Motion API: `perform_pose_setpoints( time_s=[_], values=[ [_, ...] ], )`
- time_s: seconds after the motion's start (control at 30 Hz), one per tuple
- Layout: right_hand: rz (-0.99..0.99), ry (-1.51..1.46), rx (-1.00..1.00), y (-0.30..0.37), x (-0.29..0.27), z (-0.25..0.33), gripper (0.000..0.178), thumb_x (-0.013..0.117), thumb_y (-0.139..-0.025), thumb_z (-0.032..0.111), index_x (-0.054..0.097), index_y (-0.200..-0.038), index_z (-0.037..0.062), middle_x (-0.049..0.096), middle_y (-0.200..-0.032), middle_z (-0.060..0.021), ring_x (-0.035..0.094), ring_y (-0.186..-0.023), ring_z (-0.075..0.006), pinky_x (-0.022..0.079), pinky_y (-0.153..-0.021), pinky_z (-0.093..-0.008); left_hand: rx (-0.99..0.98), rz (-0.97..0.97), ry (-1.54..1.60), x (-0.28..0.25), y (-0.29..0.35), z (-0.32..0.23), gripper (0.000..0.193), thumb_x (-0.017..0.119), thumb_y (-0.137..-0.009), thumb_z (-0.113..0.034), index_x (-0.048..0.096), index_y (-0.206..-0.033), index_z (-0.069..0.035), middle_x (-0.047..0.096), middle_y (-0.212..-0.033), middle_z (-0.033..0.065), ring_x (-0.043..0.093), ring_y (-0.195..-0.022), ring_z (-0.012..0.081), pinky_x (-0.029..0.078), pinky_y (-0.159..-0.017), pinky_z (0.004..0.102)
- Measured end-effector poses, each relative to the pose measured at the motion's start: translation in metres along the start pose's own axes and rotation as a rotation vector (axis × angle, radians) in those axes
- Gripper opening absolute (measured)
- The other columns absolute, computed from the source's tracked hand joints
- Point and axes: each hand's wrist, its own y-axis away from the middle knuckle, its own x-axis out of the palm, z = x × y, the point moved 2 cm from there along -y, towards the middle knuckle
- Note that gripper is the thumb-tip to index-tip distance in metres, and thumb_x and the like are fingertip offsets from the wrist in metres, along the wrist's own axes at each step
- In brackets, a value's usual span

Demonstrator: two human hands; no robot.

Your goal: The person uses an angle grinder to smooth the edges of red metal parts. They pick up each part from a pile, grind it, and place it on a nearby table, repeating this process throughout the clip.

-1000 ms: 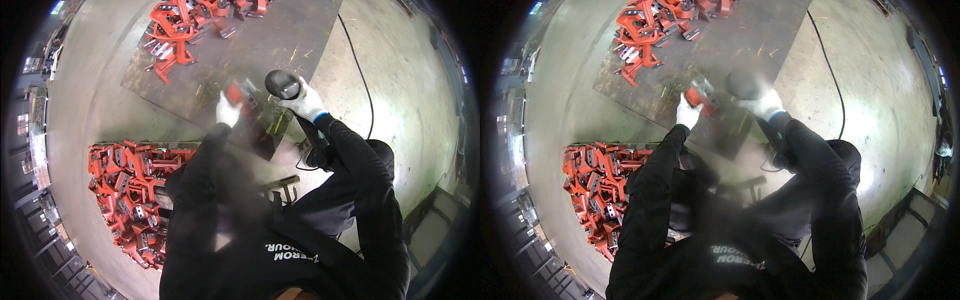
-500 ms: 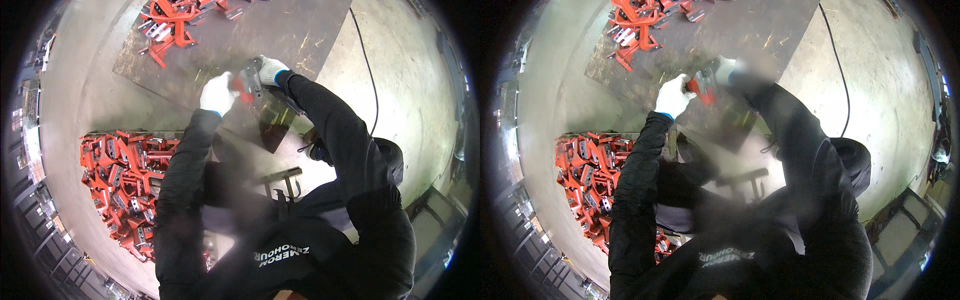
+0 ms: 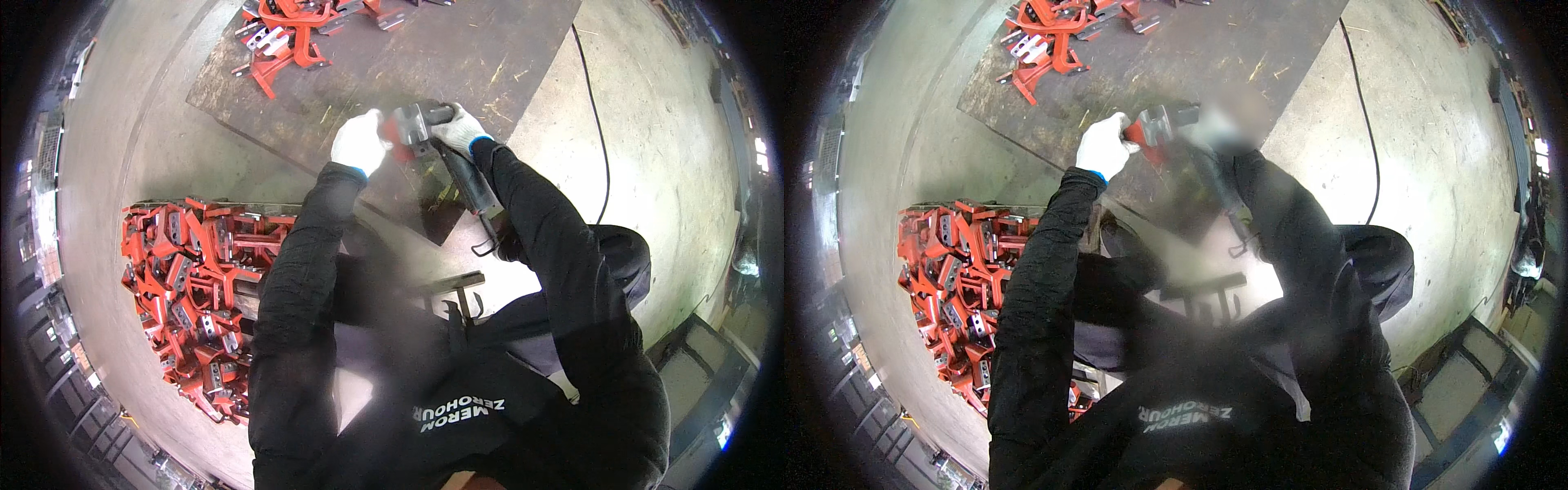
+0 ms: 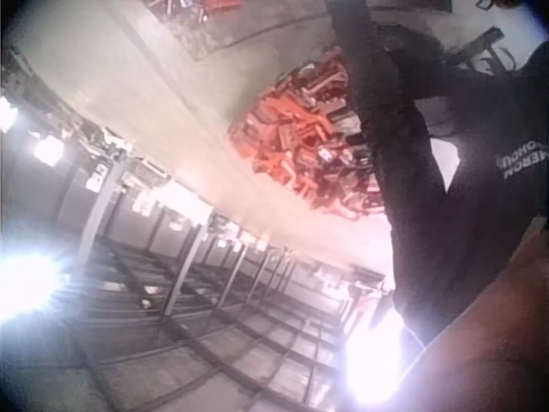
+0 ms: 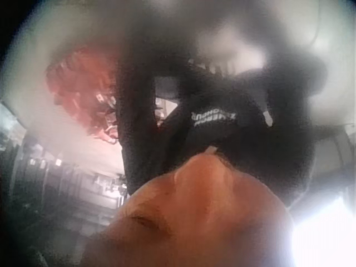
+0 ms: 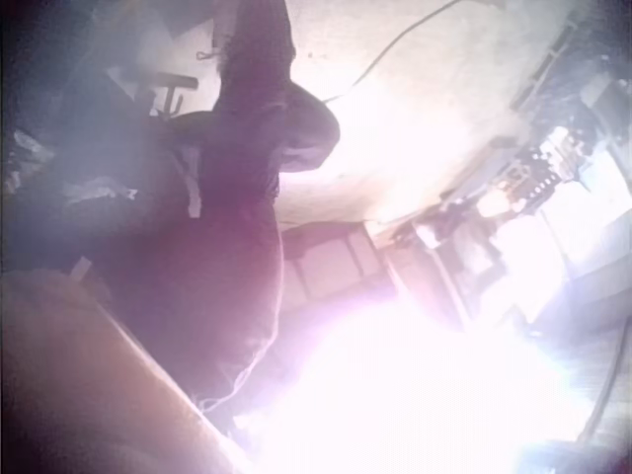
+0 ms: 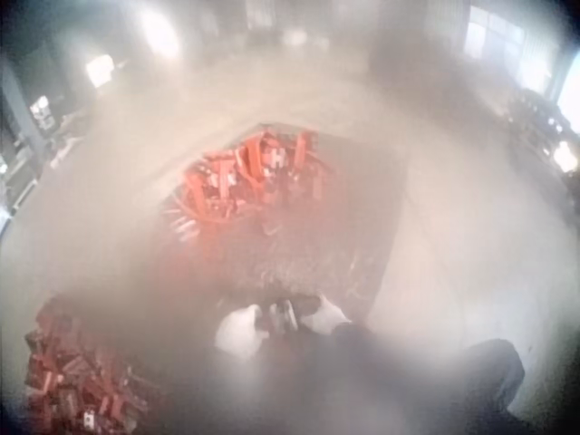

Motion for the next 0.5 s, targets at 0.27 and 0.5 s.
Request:
perform_pose_setpoints(
  time_s=[0.27,0.5],
  values=[
    [-0.032,-0.696,0.352,0.096,0.024,-0.012,0.078,0.094,-0.070,0.025,0.055,-0.134,0.0013,0.068,-0.110,-0.0090,0.066,-0.086,-0.0174,0.056,-0.075,-0.0335,0.013,-0.031,-0.020,0.004,-0.001,-0.001,0.045,0.084,-0.077,-0.021,0.064,-0.113,-0.002,0.072,-0.100,0.0207,0.071,-0.095,0.0388,0.055,-0.083,0.0444],
    [-0.185,-0.460,0.318,0.130,0.035,-0.044,0.092,0.092,-0.071,0.036,0.048,-0.144,0.0019,0.070,-0.113,-0.0116,0.070,-0.088,-0.0254,0.057,-0.083,-0.0362,0.065,-0.054,0.025,0.011,-0.001,-0.002,0.045,0.080,-0.079,-0.023,0.065,-0.117,-0.002,0.071,-0.105,0.0215,0.069,-0.099,0.0393,0.055,-0.085,0.0452]
  ],
)
